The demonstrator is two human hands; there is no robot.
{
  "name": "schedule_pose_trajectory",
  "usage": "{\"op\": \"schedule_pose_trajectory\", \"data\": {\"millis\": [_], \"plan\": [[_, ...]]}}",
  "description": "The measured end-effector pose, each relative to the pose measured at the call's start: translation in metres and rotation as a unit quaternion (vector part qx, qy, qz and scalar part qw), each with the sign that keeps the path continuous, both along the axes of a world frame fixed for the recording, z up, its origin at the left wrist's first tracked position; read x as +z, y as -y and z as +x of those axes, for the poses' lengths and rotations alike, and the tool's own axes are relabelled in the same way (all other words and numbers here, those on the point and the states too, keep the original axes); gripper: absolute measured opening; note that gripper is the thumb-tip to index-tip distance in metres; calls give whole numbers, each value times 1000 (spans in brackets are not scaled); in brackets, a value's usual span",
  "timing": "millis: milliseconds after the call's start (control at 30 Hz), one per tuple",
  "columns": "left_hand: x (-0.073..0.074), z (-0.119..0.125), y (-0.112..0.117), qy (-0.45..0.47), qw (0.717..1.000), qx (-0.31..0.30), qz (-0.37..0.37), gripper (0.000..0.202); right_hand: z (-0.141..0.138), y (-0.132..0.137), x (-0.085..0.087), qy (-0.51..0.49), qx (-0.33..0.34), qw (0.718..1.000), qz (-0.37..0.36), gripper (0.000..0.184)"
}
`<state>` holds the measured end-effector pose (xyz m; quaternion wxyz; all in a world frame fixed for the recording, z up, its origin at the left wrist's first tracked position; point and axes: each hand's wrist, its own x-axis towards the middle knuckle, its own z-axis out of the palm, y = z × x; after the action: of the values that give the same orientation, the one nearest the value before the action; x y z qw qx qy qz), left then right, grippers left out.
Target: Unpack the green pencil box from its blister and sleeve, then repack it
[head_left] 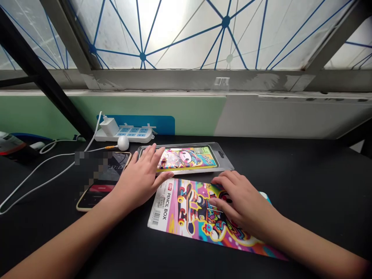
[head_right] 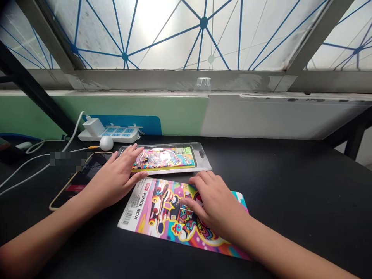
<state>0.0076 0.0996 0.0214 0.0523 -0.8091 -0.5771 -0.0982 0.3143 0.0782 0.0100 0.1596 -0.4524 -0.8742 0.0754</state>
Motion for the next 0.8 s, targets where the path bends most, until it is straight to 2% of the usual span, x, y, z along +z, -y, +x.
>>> {"op": "schedule_pose_trajectory", "data": {"millis": [67,167,367,500,567,700,800], "plan": [[-2,1,-1,-5,1000,-7,2,73,0,-3,-2,14,-32,999,27,31],[-2,0,-3,-16,1000,-11,-15,65,-2,-4,-3,14,-39,998,49,30],[9,-4,-3,44,997,-4,-68,57,3,7,11,-34,-54,998,-25,29],[14,-2,-1,76,994,-33,-75,53,33,-13,26,-24,-95,995,-37,38],[13,0,1,80,993,-52,-67,48,57,-34,30,3,-111,989,-102,44],[9,1,4,64,995,-77,-31,40,101,-71,31,17,-143,970,-198,54],[6,1,4,56,995,-79,-16,43,110,-77,29,-2,-165,966,-197,50]]}}
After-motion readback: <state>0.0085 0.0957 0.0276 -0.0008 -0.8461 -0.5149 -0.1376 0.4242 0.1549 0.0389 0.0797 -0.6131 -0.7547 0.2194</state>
